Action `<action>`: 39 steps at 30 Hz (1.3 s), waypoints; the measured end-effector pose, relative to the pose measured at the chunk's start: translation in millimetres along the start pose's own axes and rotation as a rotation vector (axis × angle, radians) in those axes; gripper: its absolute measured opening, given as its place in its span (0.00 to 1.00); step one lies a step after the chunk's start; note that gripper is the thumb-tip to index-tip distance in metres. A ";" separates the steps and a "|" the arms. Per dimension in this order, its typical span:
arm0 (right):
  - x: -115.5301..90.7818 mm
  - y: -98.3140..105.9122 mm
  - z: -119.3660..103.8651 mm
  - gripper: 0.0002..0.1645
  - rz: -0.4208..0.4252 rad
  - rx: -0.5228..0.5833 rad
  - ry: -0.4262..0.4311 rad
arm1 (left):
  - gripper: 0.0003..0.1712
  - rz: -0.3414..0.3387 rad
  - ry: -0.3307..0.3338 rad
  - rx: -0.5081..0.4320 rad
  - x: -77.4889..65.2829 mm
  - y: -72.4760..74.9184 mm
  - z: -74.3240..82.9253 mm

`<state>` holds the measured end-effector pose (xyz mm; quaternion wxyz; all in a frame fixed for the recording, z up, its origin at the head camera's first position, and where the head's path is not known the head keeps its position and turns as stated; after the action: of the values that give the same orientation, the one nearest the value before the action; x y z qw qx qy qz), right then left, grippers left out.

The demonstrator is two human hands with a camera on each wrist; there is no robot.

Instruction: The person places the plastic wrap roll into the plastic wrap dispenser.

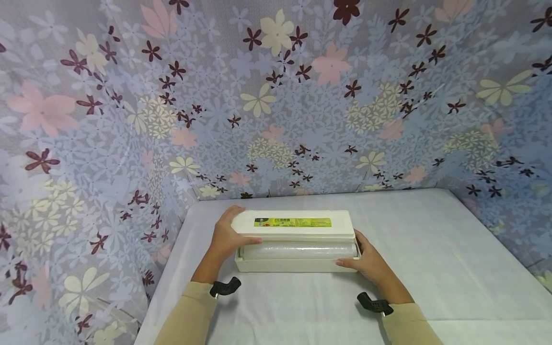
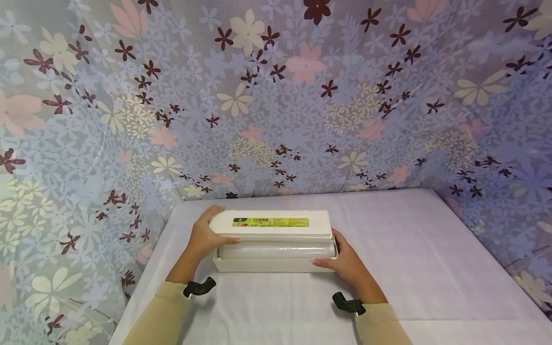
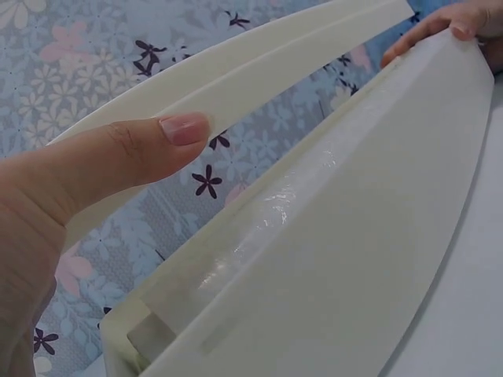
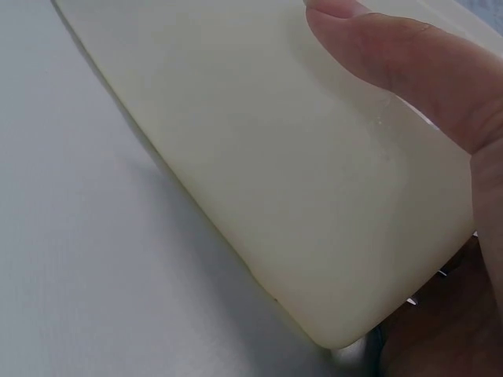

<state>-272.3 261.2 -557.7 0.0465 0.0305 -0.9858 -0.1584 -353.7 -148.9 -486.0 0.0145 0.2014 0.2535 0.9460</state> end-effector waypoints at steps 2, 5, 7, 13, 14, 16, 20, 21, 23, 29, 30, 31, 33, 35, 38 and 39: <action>-0.3 -0.2 -0.7 0.72 0.000 0.003 0.004 | 0.64 0.001 0.008 -0.008 -2.0 0.4 0.3; -0.3 -0.7 -1.3 0.72 0.000 0.008 0.002 | 0.64 0.004 0.017 -0.017 -4.7 0.8 -0.3; -0.1 -1.0 -0.8 0.72 0.001 0.004 -0.001 | 0.64 0.009 0.018 -0.018 -6.5 1.0 -0.7; 0.0 -0.9 -1.0 0.72 0.004 -0.006 -0.007 | 0.64 0.021 0.022 -0.030 -12.3 1.1 -1.9; -0.1 -0.8 -1.3 0.72 0.005 -0.002 -0.008 | 0.64 0.022 0.027 -0.035 -13.4 1.0 -1.9; -0.3 -0.7 -2.2 0.72 0.004 0.002 -0.008 | 0.64 0.027 0.039 -0.045 -15.3 0.9 -1.9; -0.5 -0.7 -2.5 0.72 0.006 0.000 -0.012 | 0.64 0.029 0.067 -0.050 -18.8 0.5 -2.3; -0.4 -0.8 -2.4 0.72 0.005 -0.004 -0.011 | 0.64 0.029 0.071 -0.049 -19.7 0.5 -2.5; -0.3 -0.8 -2.2 0.72 0.006 -0.007 -0.011 | 0.64 0.027 0.077 -0.051 -21.5 0.2 -3.0; -0.7 -1.0 -2.9 0.72 0.004 -0.009 -0.016 | 0.65 0.038 0.098 -0.068 -27.9 -0.6 -5.6; -0.7 -1.0 -2.7 0.72 0.000 -0.006 -0.017 | 0.65 0.040 0.098 -0.071 -28.8 -0.8 -6.1; -0.6 -0.8 -2.5 0.72 -0.001 -0.002 -0.018 | 0.65 0.041 0.099 -0.070 -29.5 -1.2 -6.4; -0.4 -0.6 -2.2 0.72 -0.001 0.005 -0.019 | 0.64 0.045 0.092 -0.069 -30.9 -1.9 -6.8; -0.1 -0.8 -2.1 0.72 -0.005 0.010 -0.018 | 0.64 0.047 0.087 -0.069 -32.3 -3.0 -7.6; 0.3 -1.2 -1.9 0.72 -0.005 0.000 -0.013 | 0.64 0.049 0.075 -0.071 -34.5 -4.4 -8.4; 0.3 -1.3 -1.7 0.72 -0.006 -0.003 -0.011 | 0.64 0.048 0.071 -0.072 -35.3 -4.9 -8.6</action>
<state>-272.3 259.3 -556.6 0.0409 0.0324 -0.9857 -0.1604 -325.0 -153.3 -508.3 -0.0098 0.1731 0.2150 0.9611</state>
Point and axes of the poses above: each hand's wrist, its own x-axis towards the middle knuckle, its own y-axis out of the back of the hand, z = x × y, the point moved 5 cm from there along x, towards the middle knuckle, and after that the axes turned 3 degrees about -x, right-handed, at the moved point
